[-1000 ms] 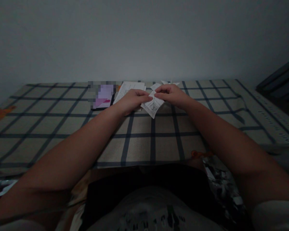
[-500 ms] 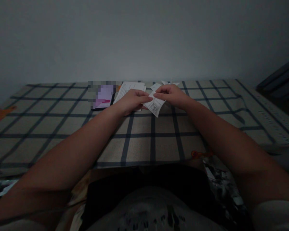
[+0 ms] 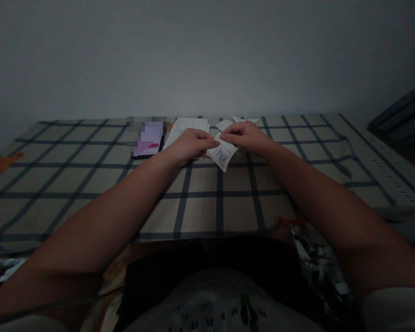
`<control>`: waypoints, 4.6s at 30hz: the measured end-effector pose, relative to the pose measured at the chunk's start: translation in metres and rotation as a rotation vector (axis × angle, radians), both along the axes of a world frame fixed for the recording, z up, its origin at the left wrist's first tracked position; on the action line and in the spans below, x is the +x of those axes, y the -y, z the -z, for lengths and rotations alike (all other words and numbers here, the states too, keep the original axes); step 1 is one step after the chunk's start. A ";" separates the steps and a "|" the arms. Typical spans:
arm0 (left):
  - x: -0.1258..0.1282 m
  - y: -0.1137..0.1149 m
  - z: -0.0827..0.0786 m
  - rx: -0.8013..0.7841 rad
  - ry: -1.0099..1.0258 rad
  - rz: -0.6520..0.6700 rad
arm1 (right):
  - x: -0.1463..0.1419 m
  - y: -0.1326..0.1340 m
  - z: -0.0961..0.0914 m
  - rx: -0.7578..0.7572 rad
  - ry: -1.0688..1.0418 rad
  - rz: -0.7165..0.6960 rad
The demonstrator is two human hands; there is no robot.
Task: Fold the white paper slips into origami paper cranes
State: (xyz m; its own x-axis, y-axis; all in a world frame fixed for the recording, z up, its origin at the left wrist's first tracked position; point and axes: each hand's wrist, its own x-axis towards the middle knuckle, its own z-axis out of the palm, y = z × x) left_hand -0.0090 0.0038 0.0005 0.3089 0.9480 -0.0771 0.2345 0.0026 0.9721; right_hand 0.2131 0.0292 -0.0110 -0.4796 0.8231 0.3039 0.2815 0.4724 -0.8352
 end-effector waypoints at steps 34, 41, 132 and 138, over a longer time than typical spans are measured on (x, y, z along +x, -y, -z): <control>0.001 0.004 -0.002 0.089 -0.055 0.018 | 0.001 -0.005 0.000 0.014 -0.034 0.060; 0.000 0.004 -0.002 0.178 -0.137 0.079 | 0.001 -0.003 -0.004 0.119 0.021 0.005; -0.009 -0.012 0.006 0.632 -0.201 0.075 | 0.011 -0.006 -0.008 0.158 0.113 -0.053; -0.010 -0.017 0.008 0.634 -0.189 0.097 | 0.011 -0.006 -0.007 0.172 0.109 -0.020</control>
